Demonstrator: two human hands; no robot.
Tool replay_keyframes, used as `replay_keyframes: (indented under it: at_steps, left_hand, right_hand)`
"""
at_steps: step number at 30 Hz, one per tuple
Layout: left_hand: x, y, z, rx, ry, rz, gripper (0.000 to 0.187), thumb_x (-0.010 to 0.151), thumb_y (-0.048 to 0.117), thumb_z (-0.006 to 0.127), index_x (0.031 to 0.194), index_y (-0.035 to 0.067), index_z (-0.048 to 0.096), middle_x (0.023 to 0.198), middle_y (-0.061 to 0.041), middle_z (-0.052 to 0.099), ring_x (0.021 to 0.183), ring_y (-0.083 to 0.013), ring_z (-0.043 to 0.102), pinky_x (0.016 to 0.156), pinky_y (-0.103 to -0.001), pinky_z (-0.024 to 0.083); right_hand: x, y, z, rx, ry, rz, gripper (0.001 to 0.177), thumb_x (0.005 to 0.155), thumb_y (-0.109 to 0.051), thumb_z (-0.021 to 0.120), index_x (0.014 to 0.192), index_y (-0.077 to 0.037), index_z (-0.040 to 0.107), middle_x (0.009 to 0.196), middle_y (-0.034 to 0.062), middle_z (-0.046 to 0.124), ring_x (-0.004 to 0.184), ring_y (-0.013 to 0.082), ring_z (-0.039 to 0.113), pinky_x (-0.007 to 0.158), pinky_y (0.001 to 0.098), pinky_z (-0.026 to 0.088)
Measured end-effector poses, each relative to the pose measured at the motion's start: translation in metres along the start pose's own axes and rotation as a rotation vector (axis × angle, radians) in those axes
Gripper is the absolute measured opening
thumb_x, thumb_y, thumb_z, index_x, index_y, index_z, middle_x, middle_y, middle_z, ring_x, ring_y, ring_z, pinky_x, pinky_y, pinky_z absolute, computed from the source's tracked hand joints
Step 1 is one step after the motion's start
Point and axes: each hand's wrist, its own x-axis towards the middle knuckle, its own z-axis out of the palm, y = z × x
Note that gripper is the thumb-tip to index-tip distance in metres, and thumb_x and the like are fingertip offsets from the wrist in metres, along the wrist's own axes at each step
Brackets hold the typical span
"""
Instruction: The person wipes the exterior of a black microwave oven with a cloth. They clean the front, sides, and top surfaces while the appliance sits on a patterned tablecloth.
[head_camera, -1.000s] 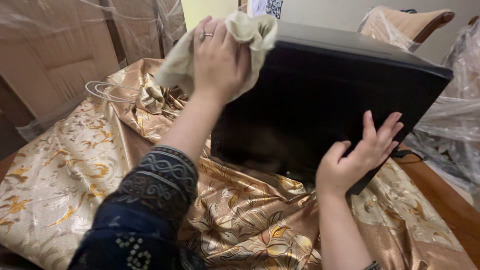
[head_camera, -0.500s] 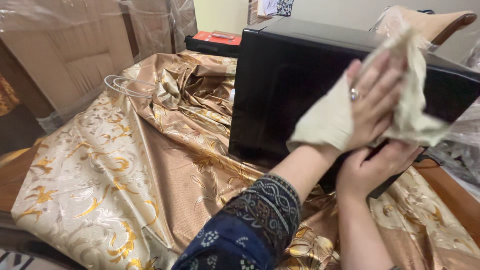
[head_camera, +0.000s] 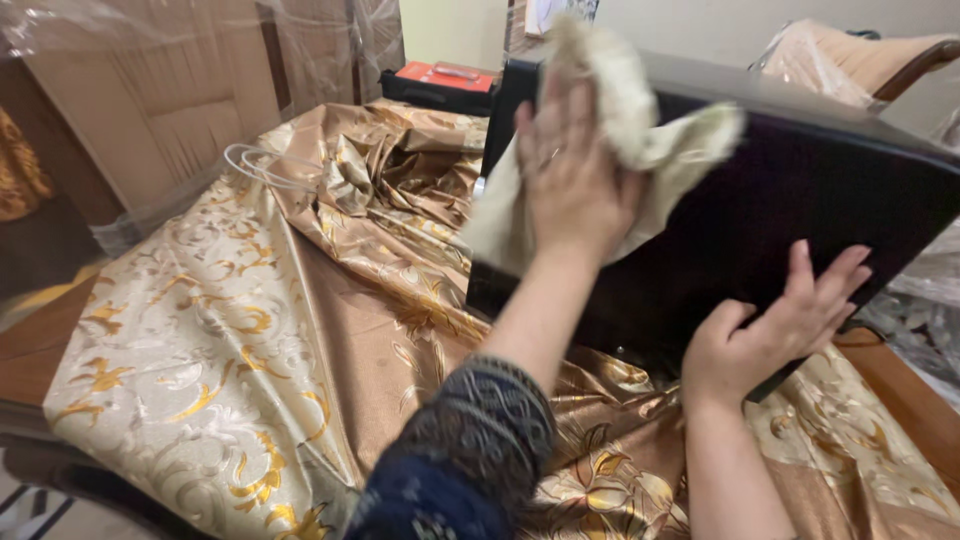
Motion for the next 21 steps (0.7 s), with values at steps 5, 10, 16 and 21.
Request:
replay_keyframes:
  at_steps: [5,10,16,21]
  left_hand:
    - [-0.049,0.030,0.005,-0.029,0.060,-0.539,0.057,0.089,0.037,0.061,0.141,0.013,0.058,0.165,-0.020,0.037,0.163,-0.0353,0.019,0.137,-0.053,0.012]
    - [-0.090,0.042,0.015,-0.080,0.059,-0.855,0.088,0.081,0.038,0.067,0.151,-0.005,0.036,0.163,-0.030,0.014,0.155,-0.0446,0.006,0.121,-0.054,0.002]
    - [-0.106,0.038,0.032,0.061,-0.221,-0.860,0.086,0.090,0.043,0.063,0.153,-0.001,0.024,0.167,-0.024,0.009,0.158,-0.0422,0.003,0.128,-0.052,-0.002]
    - [-0.113,0.034,0.041,-0.030,-0.234,-0.730,0.093,0.088,0.043,0.057,0.156,-0.005,0.016,0.163,-0.026,0.013,0.152,-0.0430,0.007,0.123,-0.051,0.001]
  right_hand:
    - [0.002,-0.001,0.000,0.009,-0.003,0.035,0.074,0.088,0.000,0.051,0.161,-0.011,0.045,0.179,0.0186,0.021,0.163,0.0382,0.015,0.134,0.0564,0.007]
    - [0.000,-0.006,-0.003,0.021,-0.013,0.036,0.074,0.090,0.002,0.051,0.163,-0.011,0.045,0.175,0.0178,0.021,0.164,0.0378,0.014,0.134,0.0563,0.007]
    - [0.000,-0.006,-0.008,0.015,-0.034,0.037,0.072,0.088,0.002,0.051,0.159,-0.010,0.046,0.178,0.0177,0.022,0.164,0.0385,0.015,0.134,0.0564,0.009]
    - [0.001,-0.006,-0.006,0.010,-0.024,0.015,0.071,0.091,-0.001,0.052,0.162,-0.009,0.046,0.176,0.0179,0.022,0.164,0.0390,0.015,0.134,0.0570,0.009]
